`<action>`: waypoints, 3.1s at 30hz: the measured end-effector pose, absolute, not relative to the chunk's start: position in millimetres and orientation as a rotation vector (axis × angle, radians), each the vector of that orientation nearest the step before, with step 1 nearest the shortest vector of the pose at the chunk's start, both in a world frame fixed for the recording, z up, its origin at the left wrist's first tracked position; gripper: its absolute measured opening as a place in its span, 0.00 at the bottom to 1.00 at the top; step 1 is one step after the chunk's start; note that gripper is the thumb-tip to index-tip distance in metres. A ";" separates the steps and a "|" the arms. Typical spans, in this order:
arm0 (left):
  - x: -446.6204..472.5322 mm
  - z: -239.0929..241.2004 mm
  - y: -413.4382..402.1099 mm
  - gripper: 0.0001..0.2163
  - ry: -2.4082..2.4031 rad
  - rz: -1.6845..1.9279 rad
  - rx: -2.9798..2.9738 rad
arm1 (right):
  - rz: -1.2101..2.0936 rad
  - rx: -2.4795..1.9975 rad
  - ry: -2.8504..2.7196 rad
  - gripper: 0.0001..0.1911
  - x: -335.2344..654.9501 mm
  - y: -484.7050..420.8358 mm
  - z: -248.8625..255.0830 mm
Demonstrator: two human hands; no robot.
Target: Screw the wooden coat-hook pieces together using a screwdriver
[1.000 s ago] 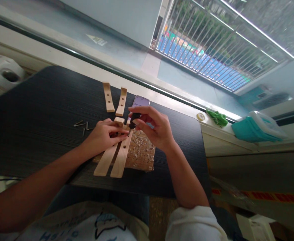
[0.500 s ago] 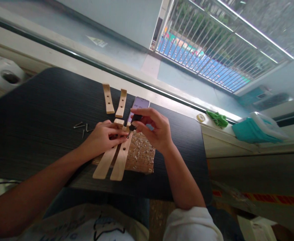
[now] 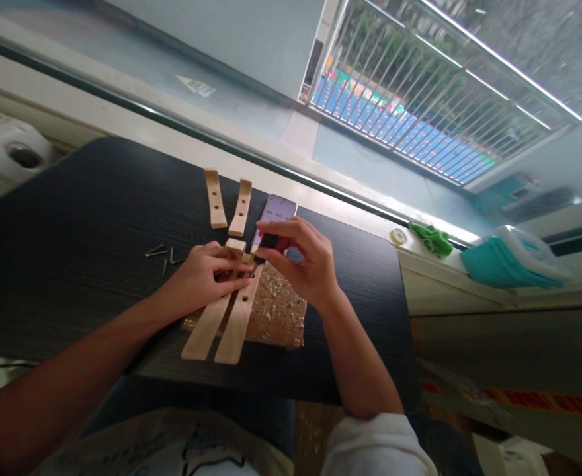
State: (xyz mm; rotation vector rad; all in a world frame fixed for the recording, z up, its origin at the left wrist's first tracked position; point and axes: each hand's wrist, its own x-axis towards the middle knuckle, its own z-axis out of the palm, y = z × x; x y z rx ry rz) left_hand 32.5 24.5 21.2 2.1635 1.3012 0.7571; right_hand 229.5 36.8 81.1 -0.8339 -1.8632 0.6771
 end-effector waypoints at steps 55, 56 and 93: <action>28.6 15.9 22.3 0.10 1.338 0.776 2.214 | 0.544 -0.791 -2.069 0.15 244.5 37.7 90.8; 28.5 15.9 22.1 0.10 1.336 0.777 2.213 | 0.536 -0.788 -2.073 0.15 244.2 38.0 90.6; 29.6 16.6 21.8 0.10 1.327 0.791 2.194 | 0.589 -0.759 -2.117 0.14 239.9 34.9 96.3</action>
